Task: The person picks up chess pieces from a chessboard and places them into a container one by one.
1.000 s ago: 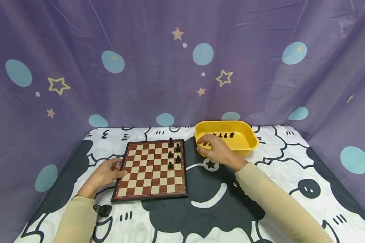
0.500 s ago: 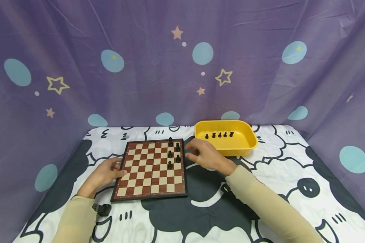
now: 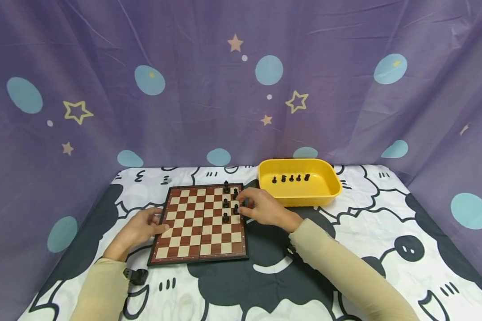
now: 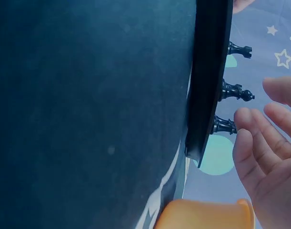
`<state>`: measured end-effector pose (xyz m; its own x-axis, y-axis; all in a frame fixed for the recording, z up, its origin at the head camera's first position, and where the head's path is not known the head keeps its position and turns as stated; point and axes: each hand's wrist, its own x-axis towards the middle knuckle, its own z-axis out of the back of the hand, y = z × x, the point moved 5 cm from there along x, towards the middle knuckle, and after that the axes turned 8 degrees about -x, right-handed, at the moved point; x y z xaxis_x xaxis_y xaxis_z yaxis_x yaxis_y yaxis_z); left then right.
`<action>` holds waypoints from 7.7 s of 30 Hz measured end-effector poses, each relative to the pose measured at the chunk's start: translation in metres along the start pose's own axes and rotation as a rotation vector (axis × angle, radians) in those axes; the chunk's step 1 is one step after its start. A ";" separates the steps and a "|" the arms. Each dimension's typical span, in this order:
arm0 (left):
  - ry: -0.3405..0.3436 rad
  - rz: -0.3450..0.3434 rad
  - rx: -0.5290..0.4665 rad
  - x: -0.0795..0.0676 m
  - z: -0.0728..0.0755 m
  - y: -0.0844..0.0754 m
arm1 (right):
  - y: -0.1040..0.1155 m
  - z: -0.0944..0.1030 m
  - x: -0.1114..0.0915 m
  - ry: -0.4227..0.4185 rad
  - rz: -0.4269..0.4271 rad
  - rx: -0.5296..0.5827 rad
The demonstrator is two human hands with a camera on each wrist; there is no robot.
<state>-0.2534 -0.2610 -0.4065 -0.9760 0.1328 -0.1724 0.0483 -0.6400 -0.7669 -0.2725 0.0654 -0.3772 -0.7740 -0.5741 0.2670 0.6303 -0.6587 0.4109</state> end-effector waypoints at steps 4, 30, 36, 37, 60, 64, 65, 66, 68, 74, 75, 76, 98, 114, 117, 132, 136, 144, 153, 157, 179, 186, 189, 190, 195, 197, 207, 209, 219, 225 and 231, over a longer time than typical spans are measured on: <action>0.000 0.001 0.001 0.001 0.000 0.000 | 0.000 -0.004 0.005 0.022 -0.002 0.005; -0.002 0.008 -0.018 0.002 -0.001 0.001 | -0.009 -0.019 0.017 0.091 -0.043 0.090; -0.001 0.005 -0.020 0.002 -0.001 0.001 | -0.007 -0.018 0.016 0.083 -0.028 0.076; -0.001 0.005 -0.020 0.002 -0.001 0.001 | -0.007 -0.018 0.016 0.084 -0.028 0.074; -0.006 -0.007 -0.004 0.003 -0.001 0.002 | -0.003 -0.005 0.008 0.069 -0.038 0.093; -0.004 0.002 0.001 0.003 -0.001 0.002 | -0.002 0.003 0.004 0.063 -0.048 0.095; -0.004 0.004 0.003 0.003 -0.001 0.003 | -0.002 0.005 0.002 0.059 -0.046 0.092; -0.003 0.005 0.003 0.003 -0.001 0.003 | -0.002 0.007 0.001 0.055 -0.043 0.092; -0.002 0.008 0.000 0.004 -0.001 0.003 | -0.003 0.012 -0.001 0.047 -0.038 0.093; -0.001 0.009 0.003 0.003 0.000 0.002 | -0.008 0.024 -0.006 0.011 -0.043 0.082; -0.001 0.007 0.003 0.002 0.000 0.002 | -0.009 0.026 -0.007 0.002 -0.047 0.075; -0.002 0.006 0.003 0.002 0.000 0.002 | -0.010 0.029 -0.008 -0.010 -0.046 0.067; 0.011 0.013 0.000 -0.001 0.003 0.006 | -0.053 0.055 -0.015 -0.105 -0.102 0.058; 0.008 0.004 -0.019 0.002 -0.001 0.005 | -0.095 0.058 -0.009 -0.109 -0.206 0.050; 0.009 0.006 -0.016 0.002 -0.002 0.005 | -0.101 0.056 -0.007 -0.103 -0.220 0.036; 0.004 0.001 -0.001 0.003 -0.001 0.000 | -0.121 0.046 0.016 -0.042 -0.268 -0.008; 0.002 0.002 0.002 0.003 -0.002 0.000 | -0.126 0.045 0.018 -0.016 -0.271 -0.006; 0.003 -0.003 0.012 0.004 0.000 -0.001 | -0.128 0.039 0.025 0.009 -0.241 -0.017; 0.004 -0.009 0.018 0.003 0.000 0.000 | -0.135 0.029 0.030 0.040 -0.244 -0.004; 0.007 -0.003 0.013 0.002 0.000 0.001 | -0.136 0.028 0.030 0.045 -0.249 -0.003; 0.004 0.006 0.013 0.002 0.000 0.001 | -0.132 0.032 0.027 0.031 -0.279 -0.016; 0.007 0.006 0.008 0.001 0.000 0.000 | -0.127 0.040 0.023 0.030 -0.302 -0.035; 0.009 0.006 0.004 0.001 -0.001 0.000 | -0.122 0.044 0.019 0.023 -0.294 -0.038; 0.008 0.004 0.004 0.001 0.000 0.000 | -0.120 0.046 0.018 0.020 -0.291 -0.040; 0.012 0.003 0.004 0.001 0.000 0.002 | -0.107 0.049 0.014 -0.006 -0.218 -0.060; 0.013 0.003 0.002 0.002 0.000 0.003 | -0.102 0.051 0.012 -0.022 -0.190 -0.069; 0.006 -0.007 0.004 0.001 -0.001 0.001 | -0.071 0.060 -0.011 0.001 -0.182 -0.137; 0.006 -0.008 0.007 0.001 -0.001 0.000 | -0.066 0.060 -0.016 -0.011 -0.159 -0.161; 0.004 0.024 0.007 0.000 -0.001 0.001 | -0.049 0.057 -0.029 -0.081 -0.085 -0.180; 0.007 0.016 0.008 0.001 -0.002 0.000 | -0.035 0.056 -0.031 -0.155 -0.010 -0.208; 0.011 -0.012 0.009 0.003 0.000 0.000 | -0.022 0.049 -0.030 -0.175 0.026 -0.187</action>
<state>-0.2559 -0.2603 -0.4067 -0.9740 0.1490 -0.1705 0.0350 -0.6447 -0.7636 -0.2663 0.1211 -0.3512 -0.7458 -0.5095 0.4291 0.6375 -0.7330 0.2375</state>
